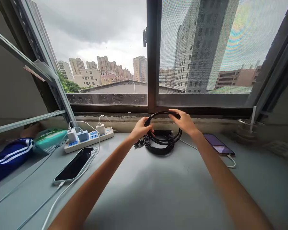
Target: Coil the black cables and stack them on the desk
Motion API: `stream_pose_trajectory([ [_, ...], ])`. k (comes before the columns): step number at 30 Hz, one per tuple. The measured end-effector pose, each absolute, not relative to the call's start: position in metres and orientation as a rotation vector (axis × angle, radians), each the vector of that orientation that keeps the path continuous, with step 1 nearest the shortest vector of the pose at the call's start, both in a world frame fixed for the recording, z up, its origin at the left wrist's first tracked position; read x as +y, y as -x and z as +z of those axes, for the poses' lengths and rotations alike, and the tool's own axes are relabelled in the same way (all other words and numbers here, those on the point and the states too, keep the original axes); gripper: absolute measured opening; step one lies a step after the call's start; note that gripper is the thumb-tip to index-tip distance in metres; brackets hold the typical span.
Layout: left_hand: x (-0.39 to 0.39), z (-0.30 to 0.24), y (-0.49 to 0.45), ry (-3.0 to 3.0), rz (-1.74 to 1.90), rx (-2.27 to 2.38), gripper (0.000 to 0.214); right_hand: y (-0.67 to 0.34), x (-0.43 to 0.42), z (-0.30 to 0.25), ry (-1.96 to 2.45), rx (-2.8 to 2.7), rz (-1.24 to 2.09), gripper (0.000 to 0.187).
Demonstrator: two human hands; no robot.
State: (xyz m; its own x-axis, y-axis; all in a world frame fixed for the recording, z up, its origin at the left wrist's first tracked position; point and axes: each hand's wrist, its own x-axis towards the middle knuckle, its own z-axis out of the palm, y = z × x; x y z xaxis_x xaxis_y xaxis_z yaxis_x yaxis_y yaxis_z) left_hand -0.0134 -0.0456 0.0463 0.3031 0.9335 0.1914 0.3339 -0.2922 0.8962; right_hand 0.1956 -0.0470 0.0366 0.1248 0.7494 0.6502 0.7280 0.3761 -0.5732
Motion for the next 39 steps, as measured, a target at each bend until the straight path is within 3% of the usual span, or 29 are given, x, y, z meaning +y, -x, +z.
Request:
stream_pose_trajectory([
  [4, -0.021, 0.008, 0.009, -1.815, 0.989, 1.289, 0.044, -0.207, -0.019, -0.001, 1.279, -1.776, 0.174, 0.037],
  [11, -0.001, -0.04, 0.008, -2.088, 0.952, 1.558, 0.043, -0.201, -0.002, -0.065, 1.465, -1.729, 0.233, 0.031],
  [17, 0.003, -0.046, 0.01, -2.302, 0.881, 1.631, 0.047, -0.197, -0.001, -0.073, 1.486, -1.652, 0.19, 0.034],
  [28, 0.01, -0.056, 0.023, -2.405, 0.788, 1.648, 0.042, -0.193, 0.015, -0.103, 1.343, -1.437, 0.176, 0.018],
  [35, 0.019, -0.057, 0.046, -2.304, 0.955, 1.786, 0.033, -0.2, 0.022, -0.115, 1.296, -1.286, 0.342, 0.025],
  [39, 0.026, -0.065, 0.059, -2.218, 0.855, 1.904, 0.031, -0.207, 0.03, -0.123, 1.352, -1.175, 0.453, 0.029],
])
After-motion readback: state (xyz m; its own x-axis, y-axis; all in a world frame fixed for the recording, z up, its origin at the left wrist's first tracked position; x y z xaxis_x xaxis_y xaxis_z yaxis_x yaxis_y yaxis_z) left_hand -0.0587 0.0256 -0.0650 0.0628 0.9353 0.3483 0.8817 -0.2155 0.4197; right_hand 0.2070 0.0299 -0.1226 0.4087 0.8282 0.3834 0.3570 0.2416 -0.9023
